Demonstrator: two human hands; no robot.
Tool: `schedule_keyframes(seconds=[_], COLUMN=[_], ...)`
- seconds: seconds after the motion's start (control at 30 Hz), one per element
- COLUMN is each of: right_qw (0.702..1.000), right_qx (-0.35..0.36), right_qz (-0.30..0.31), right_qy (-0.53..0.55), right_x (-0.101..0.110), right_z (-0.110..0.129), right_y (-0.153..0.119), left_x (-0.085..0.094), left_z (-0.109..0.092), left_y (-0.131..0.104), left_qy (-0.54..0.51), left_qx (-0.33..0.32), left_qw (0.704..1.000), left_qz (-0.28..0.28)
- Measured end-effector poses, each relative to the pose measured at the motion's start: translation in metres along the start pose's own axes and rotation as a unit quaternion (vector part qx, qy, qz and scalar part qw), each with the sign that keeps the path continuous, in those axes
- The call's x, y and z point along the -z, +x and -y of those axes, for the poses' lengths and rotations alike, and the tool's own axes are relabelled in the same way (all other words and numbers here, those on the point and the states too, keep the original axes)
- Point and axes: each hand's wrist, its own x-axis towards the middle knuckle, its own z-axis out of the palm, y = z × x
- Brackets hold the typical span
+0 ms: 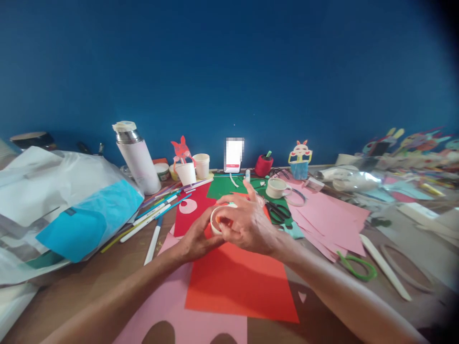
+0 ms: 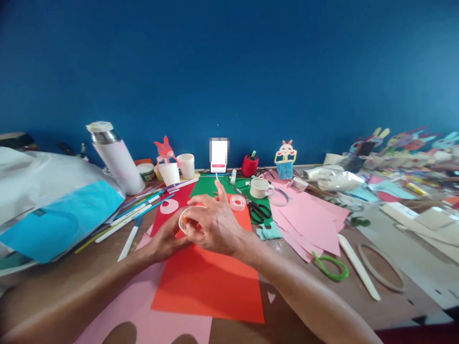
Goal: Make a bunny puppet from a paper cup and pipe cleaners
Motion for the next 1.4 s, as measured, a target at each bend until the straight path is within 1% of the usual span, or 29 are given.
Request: schedule_keyframes(seconds=[0.1,0.2,0.27,0.37,0.53,0.6,0.87,1.03,1.1,1.2,1.4], right_qw=[1.000,1.000,1.000,0.999,0.997,0.996,0.997,0.996,0.996,0.997,0.997], right_qx=[-0.013,-0.019,-0.016,-0.009,-0.007,-0.008,-0.025,-0.036,-0.040,-0.047,-0.040], right_qz=[-0.009,-0.002,0.010,0.033,0.076,0.083,0.077,0.081,0.074,0.059,0.058], right_qy=[-0.007,-0.017,-0.022,-0.030,-0.023,-0.017,-0.021,-0.010,-0.013,-0.024,-0.014], right_x=[-0.002,-0.004,-0.004,-0.004,-0.001,-0.001,-0.008,-0.011,-0.012,-0.014,-0.014], right_z=[-0.001,-0.004,-0.008,-0.012,-0.015,-0.015,-0.016,-0.015,-0.015,-0.015,-0.016], right_y=[0.000,0.001,0.001,0.000,-0.002,-0.002,-0.001,0.000,-0.001,-0.001,-0.001], left_x=[0.001,0.002,0.003,0.004,0.005,0.005,0.004,0.003,0.003,0.003,0.005], left_z=[0.003,0.003,0.004,0.007,0.012,0.011,0.011,0.014,0.015,0.015,0.012], left_y=[-0.001,0.000,0.000,0.000,-0.001,-0.001,-0.002,-0.003,-0.003,-0.004,-0.004], left_qy=[-0.004,-0.010,-0.021,-0.032,-0.013,-0.011,-0.022,-0.027,-0.023,-0.024,-0.042], left_qx=[-0.001,0.019,0.033,0.035,0.039,0.042,0.026,0.046,0.053,0.050,0.040], left_qw=[1.000,1.000,0.999,0.999,0.999,0.999,0.999,0.998,0.997,0.997,0.997], left_qz=[-0.009,-0.002,-0.001,0.003,0.018,0.024,0.034,0.041,0.045,0.045,0.051])
